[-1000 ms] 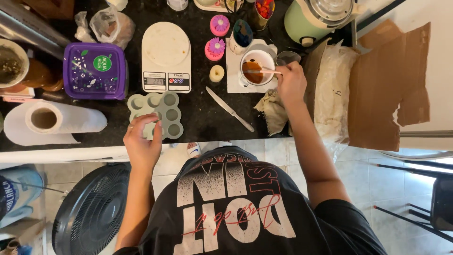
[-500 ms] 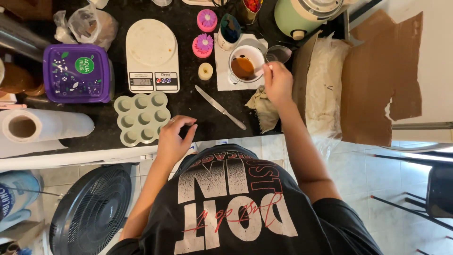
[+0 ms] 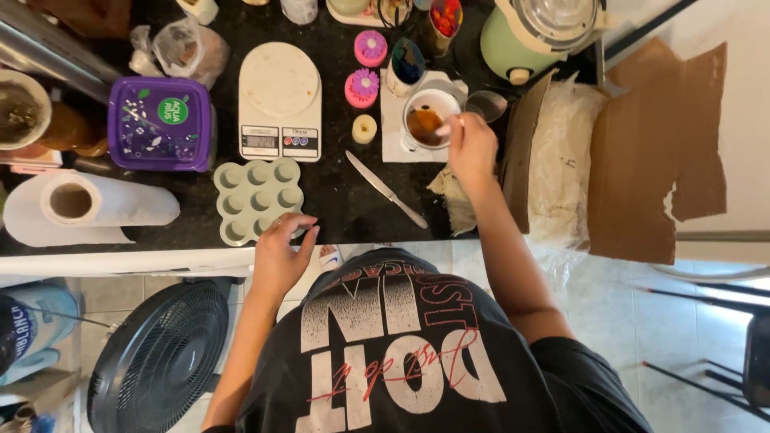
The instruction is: Stirring liquid in a bowl on a stove and then scraping material with a knife at a workstation.
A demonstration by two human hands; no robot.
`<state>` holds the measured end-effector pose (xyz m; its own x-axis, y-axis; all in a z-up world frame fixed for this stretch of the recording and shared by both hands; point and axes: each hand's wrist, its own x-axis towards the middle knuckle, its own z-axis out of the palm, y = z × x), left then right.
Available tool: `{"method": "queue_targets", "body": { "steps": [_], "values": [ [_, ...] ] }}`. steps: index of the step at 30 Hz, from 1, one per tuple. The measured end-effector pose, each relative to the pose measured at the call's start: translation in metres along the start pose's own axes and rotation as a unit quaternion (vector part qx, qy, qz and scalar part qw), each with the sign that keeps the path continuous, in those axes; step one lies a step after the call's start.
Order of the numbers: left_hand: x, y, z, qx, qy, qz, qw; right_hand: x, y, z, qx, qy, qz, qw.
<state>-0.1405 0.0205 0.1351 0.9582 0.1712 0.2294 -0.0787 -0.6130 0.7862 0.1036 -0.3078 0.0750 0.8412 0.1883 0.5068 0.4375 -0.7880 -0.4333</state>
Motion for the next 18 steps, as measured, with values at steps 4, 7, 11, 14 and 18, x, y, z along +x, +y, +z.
{"method": "queue_targets", "body": {
  "steps": [4, 7, 11, 14, 18],
  "values": [
    [-0.001, -0.002, -0.003, 0.002, 0.004, 0.002, 1.000, -0.001, 0.008, -0.006, 0.006, 0.012, 0.012, 1.000],
    [0.001, -0.004, -0.002, 0.007, 0.008, 0.001, 1.000, 0.004, -0.008, -0.004, -0.049, 0.007, 0.015, 0.999],
    [-0.003, -0.005, 0.001, 0.010, -0.010, 0.003, 1.000, -0.003, -0.001, 0.014, -0.014, 0.000, 0.006, 1.000],
    [-0.003, -0.002, 0.000, 0.007, -0.015, 0.005, 1.000, -0.002, -0.003, 0.001, -0.051, 0.002, 0.008, 0.999],
    [-0.006, -0.012, 0.007, 0.036, -0.031, 0.014, 0.999, 0.002, -0.041, -0.007, 0.048, -0.023, -0.024, 0.998]
  ]
}}
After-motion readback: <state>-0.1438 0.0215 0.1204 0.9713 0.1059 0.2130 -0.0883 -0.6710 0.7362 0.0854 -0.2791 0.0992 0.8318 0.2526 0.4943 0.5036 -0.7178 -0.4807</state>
